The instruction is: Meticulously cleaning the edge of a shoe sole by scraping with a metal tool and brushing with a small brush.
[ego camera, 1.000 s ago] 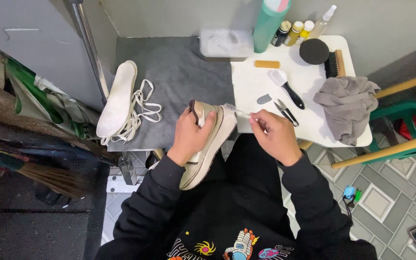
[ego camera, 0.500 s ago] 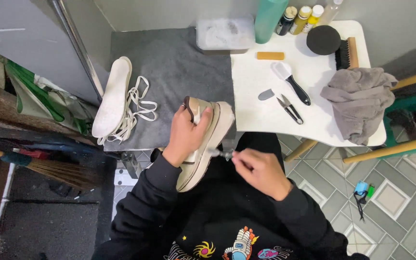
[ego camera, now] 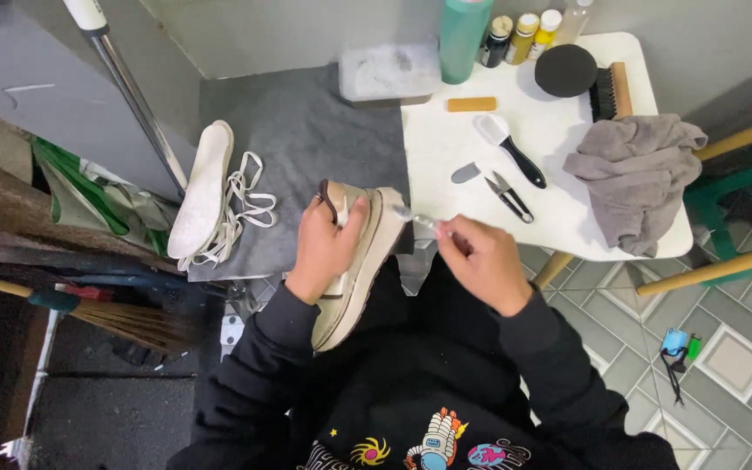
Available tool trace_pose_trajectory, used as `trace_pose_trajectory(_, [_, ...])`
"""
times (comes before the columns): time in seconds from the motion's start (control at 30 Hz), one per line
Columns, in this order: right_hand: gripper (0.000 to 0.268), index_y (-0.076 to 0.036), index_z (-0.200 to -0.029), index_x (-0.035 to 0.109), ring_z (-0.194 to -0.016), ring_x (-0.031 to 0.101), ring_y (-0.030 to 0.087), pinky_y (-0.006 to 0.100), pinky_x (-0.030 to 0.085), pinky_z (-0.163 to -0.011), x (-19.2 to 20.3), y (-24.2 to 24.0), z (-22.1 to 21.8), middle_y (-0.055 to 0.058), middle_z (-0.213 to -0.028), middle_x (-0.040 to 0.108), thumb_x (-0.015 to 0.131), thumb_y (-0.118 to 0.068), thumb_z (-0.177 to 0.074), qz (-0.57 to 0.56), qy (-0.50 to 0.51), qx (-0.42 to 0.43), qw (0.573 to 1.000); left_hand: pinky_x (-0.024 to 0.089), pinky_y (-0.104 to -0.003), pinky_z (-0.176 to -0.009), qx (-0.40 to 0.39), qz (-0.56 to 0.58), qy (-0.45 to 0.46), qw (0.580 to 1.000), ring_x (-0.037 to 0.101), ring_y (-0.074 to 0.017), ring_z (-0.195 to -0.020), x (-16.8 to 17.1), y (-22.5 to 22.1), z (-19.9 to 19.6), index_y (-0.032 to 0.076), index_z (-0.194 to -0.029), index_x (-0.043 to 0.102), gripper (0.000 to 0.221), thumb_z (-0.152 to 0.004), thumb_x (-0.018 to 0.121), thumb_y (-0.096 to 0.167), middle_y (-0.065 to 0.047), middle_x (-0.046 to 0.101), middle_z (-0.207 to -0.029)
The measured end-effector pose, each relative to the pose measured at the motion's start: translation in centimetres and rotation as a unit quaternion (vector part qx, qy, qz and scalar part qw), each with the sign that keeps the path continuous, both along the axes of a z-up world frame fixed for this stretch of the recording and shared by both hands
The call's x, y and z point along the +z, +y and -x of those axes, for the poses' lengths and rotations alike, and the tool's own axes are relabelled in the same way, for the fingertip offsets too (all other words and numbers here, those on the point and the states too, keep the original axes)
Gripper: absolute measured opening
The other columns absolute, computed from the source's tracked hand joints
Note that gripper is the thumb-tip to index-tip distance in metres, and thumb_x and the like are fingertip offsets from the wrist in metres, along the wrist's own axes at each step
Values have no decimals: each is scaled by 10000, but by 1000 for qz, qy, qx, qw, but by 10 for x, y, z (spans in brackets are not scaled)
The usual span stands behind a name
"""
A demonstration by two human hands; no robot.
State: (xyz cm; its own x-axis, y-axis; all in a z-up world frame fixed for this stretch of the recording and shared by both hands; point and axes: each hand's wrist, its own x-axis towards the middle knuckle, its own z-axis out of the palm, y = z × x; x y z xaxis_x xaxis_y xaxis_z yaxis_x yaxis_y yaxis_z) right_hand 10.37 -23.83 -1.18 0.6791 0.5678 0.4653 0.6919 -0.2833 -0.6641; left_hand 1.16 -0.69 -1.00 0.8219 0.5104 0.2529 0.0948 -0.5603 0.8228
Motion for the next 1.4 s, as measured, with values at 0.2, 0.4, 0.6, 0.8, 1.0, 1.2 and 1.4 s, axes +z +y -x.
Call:
trace_pose_trajectory(0.2, [65,-132,-831,700,-483,622,285,346,488,-465,-13,-1,38,65,-481,546,719,-110,-889,-4,36,13,999,441,-400,-539,13,8,1,1000,587,-340,-595,3,-4,-2,78,-591,513,515,-978,659,384,-193,520,-684])
trace_pose_trajectory(0.4, [117,-126,-790,679,-447,618,276,325,502,-446,-36,-1,86,56,-469,529,697,-116,-905,8,64,76,995,418,-373,-505,17,13,-26,999,583,-307,-588,1,-5,-1,98,-584,481,514,-997,647,353,-176,505,-685])
trace_pose_trajectory(0.6, [59,-102,-823,696,-446,600,254,328,489,-458,-27,-11,73,78,-480,573,726,-59,-849,-29,129,86,988,329,-325,-439,13,9,-18,1000,407,-155,-460,4,-8,1,131,-565,449,543,-1014,617,384,-120,459,-657])
trace_pose_trajectory(0.8, [87,-85,-837,699,-433,579,227,300,472,-448,-19,-2,61,69,-489,591,693,-54,-918,1,62,29,998,303,-299,-416,1,34,-30,999,410,-139,-433,5,-3,-1,136,-570,445,524,-1009,615,367,-105,441,-629])
trace_pose_trajectory(1.0, [62,-75,-832,703,-431,584,273,332,462,-439,-36,4,90,104,-487,586,705,-27,-871,12,101,75,992,331,-353,-460,5,45,-5,999,440,-203,-467,-4,7,-4,106,-579,478,524,-977,618,417,-151,491,-689])
trace_pose_trajectory(1.2, [121,-73,-748,685,-410,544,182,306,442,-435,-28,6,95,72,-466,600,718,-32,-856,-11,170,93,981,363,-334,-472,-1,61,-3,998,482,-184,-485,4,8,0,116,-587,512,511,-997,598,409,-143,497,-683])
trace_pose_trajectory(1.4, [101,-52,-823,690,-422,565,223,306,441,-449,-17,17,75,89,-494,612,687,-12,-915,-7,78,24,997,463,-418,-547,-7,69,24,997,614,-338,-595,7,11,-4,74,-626,548,518,-964,594,464,-186,566,-756])
